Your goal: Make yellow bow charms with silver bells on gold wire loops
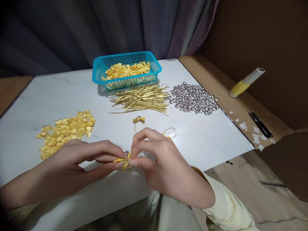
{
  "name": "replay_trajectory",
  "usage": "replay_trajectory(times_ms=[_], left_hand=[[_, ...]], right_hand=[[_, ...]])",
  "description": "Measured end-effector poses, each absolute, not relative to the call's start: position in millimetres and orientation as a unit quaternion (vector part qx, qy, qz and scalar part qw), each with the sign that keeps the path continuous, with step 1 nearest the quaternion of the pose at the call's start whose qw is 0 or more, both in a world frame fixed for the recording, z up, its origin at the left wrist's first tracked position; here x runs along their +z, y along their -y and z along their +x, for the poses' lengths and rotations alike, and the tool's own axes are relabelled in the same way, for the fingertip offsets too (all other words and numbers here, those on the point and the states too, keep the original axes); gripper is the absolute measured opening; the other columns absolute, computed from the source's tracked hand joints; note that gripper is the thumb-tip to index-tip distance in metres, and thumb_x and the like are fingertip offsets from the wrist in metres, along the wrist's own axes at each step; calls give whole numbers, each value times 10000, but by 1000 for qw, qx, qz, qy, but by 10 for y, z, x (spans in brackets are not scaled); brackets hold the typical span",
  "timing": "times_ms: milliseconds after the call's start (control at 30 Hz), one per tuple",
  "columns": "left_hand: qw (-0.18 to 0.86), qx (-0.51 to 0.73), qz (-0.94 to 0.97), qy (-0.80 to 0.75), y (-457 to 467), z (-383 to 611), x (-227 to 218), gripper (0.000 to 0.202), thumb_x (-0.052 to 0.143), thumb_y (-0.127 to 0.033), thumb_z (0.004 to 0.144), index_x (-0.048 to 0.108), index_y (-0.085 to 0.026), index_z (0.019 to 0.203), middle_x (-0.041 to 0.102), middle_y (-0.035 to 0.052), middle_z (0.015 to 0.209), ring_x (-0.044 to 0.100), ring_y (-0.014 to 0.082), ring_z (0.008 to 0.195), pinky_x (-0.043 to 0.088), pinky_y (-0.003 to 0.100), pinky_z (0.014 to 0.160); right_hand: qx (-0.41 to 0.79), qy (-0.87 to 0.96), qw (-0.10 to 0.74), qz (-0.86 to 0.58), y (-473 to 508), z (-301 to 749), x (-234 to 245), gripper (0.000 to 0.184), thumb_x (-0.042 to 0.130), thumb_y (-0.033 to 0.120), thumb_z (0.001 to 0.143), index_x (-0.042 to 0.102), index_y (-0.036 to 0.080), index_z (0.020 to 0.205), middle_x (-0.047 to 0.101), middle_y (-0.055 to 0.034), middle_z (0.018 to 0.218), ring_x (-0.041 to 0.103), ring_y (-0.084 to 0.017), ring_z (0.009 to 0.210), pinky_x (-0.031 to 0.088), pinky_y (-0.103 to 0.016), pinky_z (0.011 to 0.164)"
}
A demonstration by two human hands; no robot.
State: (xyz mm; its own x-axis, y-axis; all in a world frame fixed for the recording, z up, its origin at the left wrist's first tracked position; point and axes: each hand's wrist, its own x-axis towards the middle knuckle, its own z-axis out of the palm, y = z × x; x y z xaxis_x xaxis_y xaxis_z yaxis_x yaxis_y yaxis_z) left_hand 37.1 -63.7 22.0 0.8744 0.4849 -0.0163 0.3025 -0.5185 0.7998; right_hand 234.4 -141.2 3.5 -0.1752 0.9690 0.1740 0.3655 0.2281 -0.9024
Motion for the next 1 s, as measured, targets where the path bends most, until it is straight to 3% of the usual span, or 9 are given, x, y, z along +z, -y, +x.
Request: replay_trajectory(times_ms=[167, 467, 767, 1000], left_hand=[[448, 88, 851, -258, 642, 372, 244, 77, 573, -197, 886, 613, -235, 939, 760, -65, 738, 671, 80, 607, 341, 146, 420], [455, 93, 848, -254, 641, 376, 246, 104, 562, -197, 888, 655, -225, 926, 733, -49, 682, 632, 75, 565, 369, 155, 465], [473, 81, 835, -270, 666, 384, 242, 122, 567, -255, 892, 668, -188, 874, 753, -4, 710, 640, 92, 576, 402, 158, 482], [478, 106, 820, -297, 683, 383, 249, 83, 619, -210, 848, 692, -177, 829, 729, -15, 662, 566, 71, 536, 416, 144, 510]], right_hand=[[325, 683, 415, -505, 1443, 2364, 50, 103, 682, 89, 828, 634, 177, 852, 604, -9, 947, 584, -108, 856, 444, -226, 777], [252, 695, 431, -518, 1605, 2274, -17, 158, 642, 78, 856, 601, 163, 982, 574, -29, 950, 531, -135, 895, 435, -254, 765], [283, 686, 437, -509, 1572, 2252, -44, 121, 592, 58, 880, 586, 176, 904, 590, -25, 875, 548, -145, 837, 433, -273, 735], [316, 650, 435, -536, 1578, 2202, -98, 133, 640, 151, 878, 520, 205, 894, 572, -6, 857, 524, -144, 798, 421, -264, 695]])
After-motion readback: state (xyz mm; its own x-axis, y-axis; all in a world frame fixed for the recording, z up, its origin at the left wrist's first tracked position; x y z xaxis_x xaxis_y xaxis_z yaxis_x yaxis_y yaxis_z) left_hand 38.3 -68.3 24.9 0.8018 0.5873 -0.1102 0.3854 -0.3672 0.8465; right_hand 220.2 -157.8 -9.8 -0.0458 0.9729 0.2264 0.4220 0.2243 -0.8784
